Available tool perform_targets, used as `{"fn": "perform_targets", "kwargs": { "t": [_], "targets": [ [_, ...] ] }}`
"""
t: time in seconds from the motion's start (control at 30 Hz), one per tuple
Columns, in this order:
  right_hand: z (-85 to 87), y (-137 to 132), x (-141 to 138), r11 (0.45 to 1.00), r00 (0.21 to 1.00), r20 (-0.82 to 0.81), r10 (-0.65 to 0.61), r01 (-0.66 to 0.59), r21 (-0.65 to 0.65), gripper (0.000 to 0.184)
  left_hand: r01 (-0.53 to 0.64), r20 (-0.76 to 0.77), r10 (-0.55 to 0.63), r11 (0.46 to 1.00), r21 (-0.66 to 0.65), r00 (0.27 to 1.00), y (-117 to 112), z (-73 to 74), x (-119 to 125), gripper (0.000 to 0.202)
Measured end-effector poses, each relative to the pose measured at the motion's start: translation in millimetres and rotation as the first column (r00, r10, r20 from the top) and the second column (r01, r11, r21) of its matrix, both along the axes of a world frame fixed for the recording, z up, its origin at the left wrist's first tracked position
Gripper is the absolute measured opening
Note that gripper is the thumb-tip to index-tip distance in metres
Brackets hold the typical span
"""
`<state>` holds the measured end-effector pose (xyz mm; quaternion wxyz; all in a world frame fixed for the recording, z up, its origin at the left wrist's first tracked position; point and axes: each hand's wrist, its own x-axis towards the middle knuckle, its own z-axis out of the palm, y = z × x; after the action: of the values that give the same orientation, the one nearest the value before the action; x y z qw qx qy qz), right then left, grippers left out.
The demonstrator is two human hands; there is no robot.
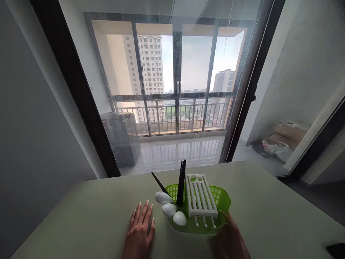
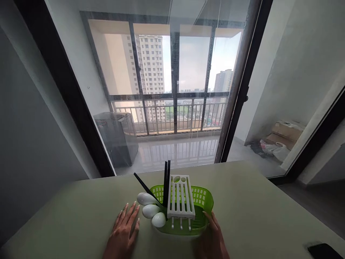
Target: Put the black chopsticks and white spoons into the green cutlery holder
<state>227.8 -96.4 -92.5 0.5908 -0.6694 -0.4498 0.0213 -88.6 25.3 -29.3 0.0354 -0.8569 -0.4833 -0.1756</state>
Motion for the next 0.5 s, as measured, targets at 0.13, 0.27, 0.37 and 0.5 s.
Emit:
{"fn": "perform_targets", "kwargs": {
  "t": [0.13,0.27,0.37,0.5],
  "targets": [
    [3.3,-1,-3,0.998,0.998,-0.029,0.062,-0.062,0.011,0.077,0.007,0.014,-0.007,1.0,0.001,1.0,1,0.6,-1,0.053],
    [4.6,-3,-4,0.988,0.986,-0.062,0.153,-0.152,0.014,0.074,0.0,0.032,0.001,1.0,-0.017,0.999,1,1.3,0,0.053],
    [4.5,-4,-6,0.989,0.988,-0.054,0.146,-0.144,0.036,0.075,-0.003,0.033,0.004,0.999,-0.033,0.999,1,2.5,0,0.053],
    [1.8,-16,-10,0.99,0.991,-0.027,0.132,-0.13,0.063,0.072,0.003,0.031,-0.002,0.999,-0.034,1.0,1,4.2,-1,0.053]
  ]
}}
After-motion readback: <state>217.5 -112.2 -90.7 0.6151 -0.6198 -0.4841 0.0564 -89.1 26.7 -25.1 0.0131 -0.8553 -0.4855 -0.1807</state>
